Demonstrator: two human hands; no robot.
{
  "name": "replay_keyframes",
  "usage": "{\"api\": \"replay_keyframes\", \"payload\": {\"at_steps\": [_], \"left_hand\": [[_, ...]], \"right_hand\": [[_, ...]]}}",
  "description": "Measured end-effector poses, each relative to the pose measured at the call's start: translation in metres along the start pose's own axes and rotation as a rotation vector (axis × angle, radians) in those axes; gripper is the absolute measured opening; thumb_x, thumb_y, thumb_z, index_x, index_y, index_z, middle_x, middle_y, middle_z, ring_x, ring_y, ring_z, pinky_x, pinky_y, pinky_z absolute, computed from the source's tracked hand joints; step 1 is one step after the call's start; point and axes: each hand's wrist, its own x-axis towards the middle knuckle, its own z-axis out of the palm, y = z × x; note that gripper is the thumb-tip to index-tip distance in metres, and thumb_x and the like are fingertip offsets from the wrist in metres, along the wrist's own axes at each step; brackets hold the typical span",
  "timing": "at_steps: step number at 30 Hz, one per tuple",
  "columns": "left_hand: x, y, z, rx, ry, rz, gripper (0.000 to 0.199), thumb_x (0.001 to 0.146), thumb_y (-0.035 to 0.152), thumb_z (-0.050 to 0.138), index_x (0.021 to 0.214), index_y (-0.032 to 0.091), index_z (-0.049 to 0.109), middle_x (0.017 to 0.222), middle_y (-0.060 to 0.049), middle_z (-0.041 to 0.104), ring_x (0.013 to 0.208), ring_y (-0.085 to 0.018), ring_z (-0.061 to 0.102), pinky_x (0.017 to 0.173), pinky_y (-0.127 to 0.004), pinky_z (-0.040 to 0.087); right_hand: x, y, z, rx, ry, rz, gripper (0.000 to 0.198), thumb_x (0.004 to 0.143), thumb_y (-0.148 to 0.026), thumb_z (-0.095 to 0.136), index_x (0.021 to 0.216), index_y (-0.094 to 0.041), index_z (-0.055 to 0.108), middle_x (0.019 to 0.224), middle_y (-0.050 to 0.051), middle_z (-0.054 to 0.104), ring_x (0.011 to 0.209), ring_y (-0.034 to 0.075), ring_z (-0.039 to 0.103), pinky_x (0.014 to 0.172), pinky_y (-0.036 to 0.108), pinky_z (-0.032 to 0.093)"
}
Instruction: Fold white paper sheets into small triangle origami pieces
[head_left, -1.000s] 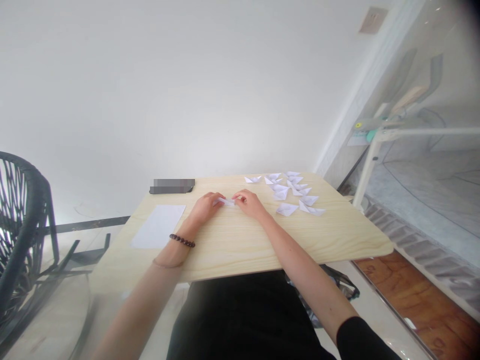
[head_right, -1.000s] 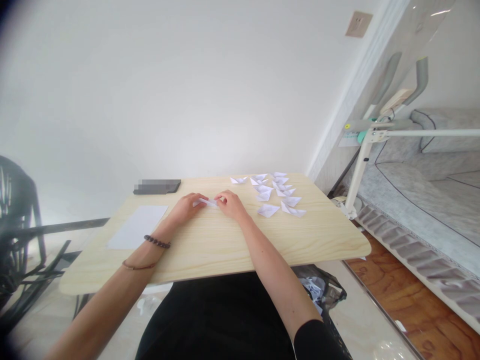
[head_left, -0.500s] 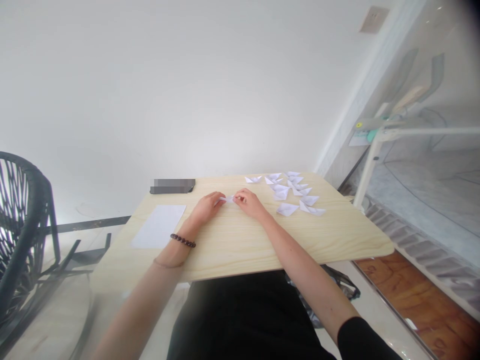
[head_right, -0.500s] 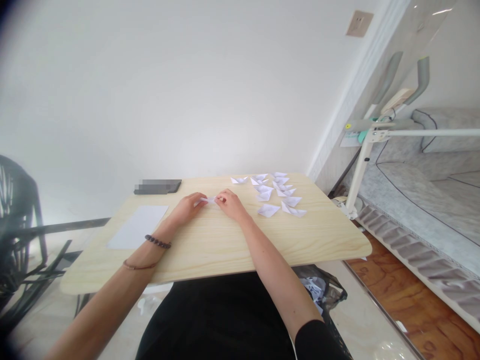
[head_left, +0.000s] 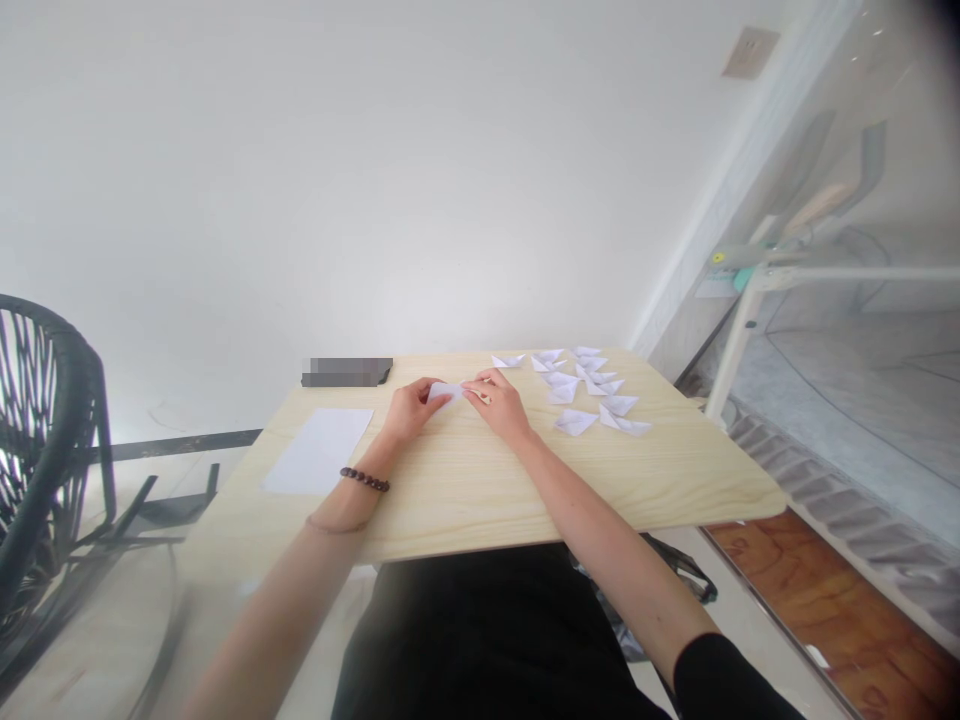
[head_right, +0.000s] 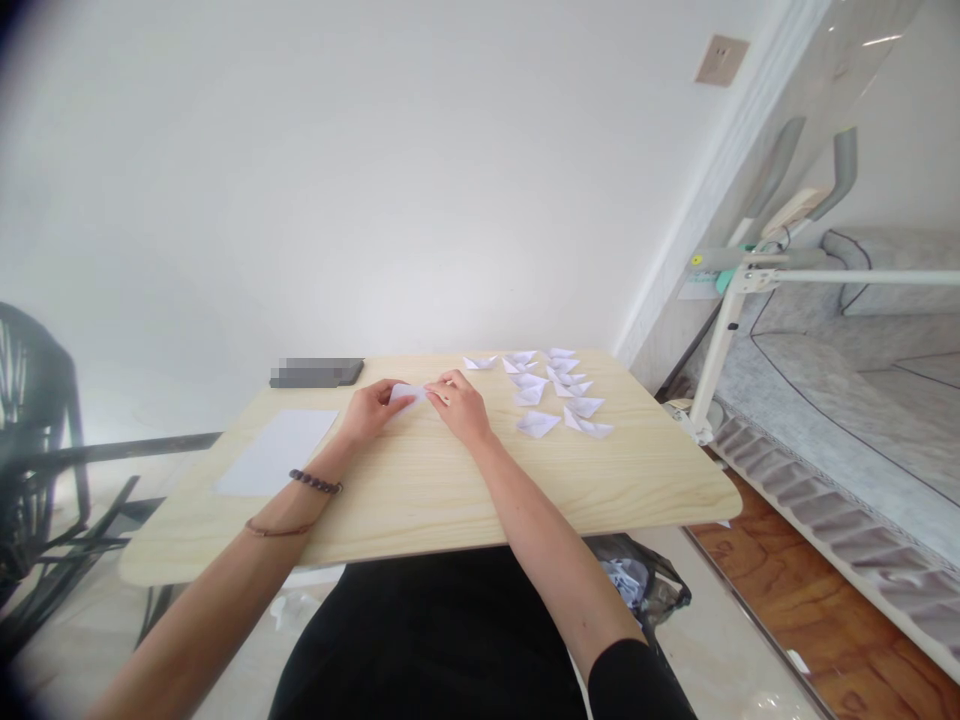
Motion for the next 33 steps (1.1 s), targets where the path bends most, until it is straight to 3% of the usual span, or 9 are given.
{"api": "replay_keyframes", "payload": {"at_steps": [4, 10, 16, 22, 29, 33], "left_hand": [[-0.001, 0.004, 0.001, -0.032, -0.034, 0.017, 0.042, 0.069, 0.045, 0.053, 0.096, 0.013, 0.056, 0.08, -0.004, 0.065, 0.069, -0.015, 0.056, 0.063, -0.024, 0.042], [-0.003, 0.008, -0.001, 0.076, -0.019, 0.048, 0.036, 0.071, 0.046, 0.051, 0.089, 0.015, 0.06, 0.078, -0.004, 0.065, 0.071, -0.016, 0.056, 0.065, -0.025, 0.042], [-0.003, 0.01, -0.002, 0.154, -0.006, 0.058, 0.033, 0.073, 0.045, 0.05, 0.087, 0.017, 0.061, 0.078, -0.004, 0.065, 0.071, -0.016, 0.056, 0.066, -0.025, 0.041], [-0.004, 0.011, -0.002, 0.192, 0.0, 0.062, 0.032, 0.074, 0.044, 0.049, 0.088, 0.018, 0.061, 0.078, -0.003, 0.065, 0.069, -0.015, 0.056, 0.064, -0.024, 0.04], [-0.004, 0.016, -0.003, 0.166, 0.033, 0.08, 0.032, 0.073, 0.045, 0.049, 0.086, 0.017, 0.06, 0.078, -0.002, 0.065, 0.069, -0.014, 0.055, 0.065, -0.023, 0.04], [-0.004, 0.016, -0.003, 0.165, 0.038, 0.074, 0.032, 0.074, 0.045, 0.049, 0.086, 0.018, 0.06, 0.078, -0.002, 0.065, 0.07, -0.015, 0.055, 0.066, -0.024, 0.041]], "right_hand": [[-0.001, 0.001, 0.003, 0.001, -0.036, 0.021, 0.022, 0.077, -0.03, 0.052, 0.096, -0.026, 0.062, 0.092, 0.002, 0.051, 0.066, 0.009, 0.051, 0.064, 0.022, 0.043], [-0.001, 0.004, 0.006, 0.073, -0.025, 0.04, 0.018, 0.075, -0.03, 0.054, 0.086, -0.023, 0.066, 0.095, 0.004, 0.046, 0.073, 0.011, 0.049, 0.065, 0.024, 0.045], [0.0, 0.006, 0.005, 0.12, -0.045, 0.037, 0.013, 0.073, -0.026, 0.056, 0.08, -0.021, 0.066, 0.1, 0.005, 0.044, 0.082, 0.014, 0.048, 0.077, 0.03, 0.044], [0.001, 0.009, 0.007, 0.233, -0.082, 0.072, 0.013, 0.073, -0.026, 0.055, 0.076, -0.018, 0.065, 0.095, 0.006, 0.046, 0.086, 0.014, 0.049, 0.072, 0.026, 0.046], [0.001, 0.01, 0.004, 0.304, -0.001, 0.164, 0.016, 0.069, -0.031, 0.059, 0.075, -0.017, 0.065, 0.094, 0.005, 0.049, 0.077, 0.01, 0.053, 0.069, 0.023, 0.048], [0.001, 0.011, 0.005, 0.336, -0.025, 0.174, 0.017, 0.07, -0.032, 0.057, 0.076, -0.017, 0.065, 0.097, 0.006, 0.051, 0.082, 0.012, 0.054, 0.07, 0.023, 0.048]]}}
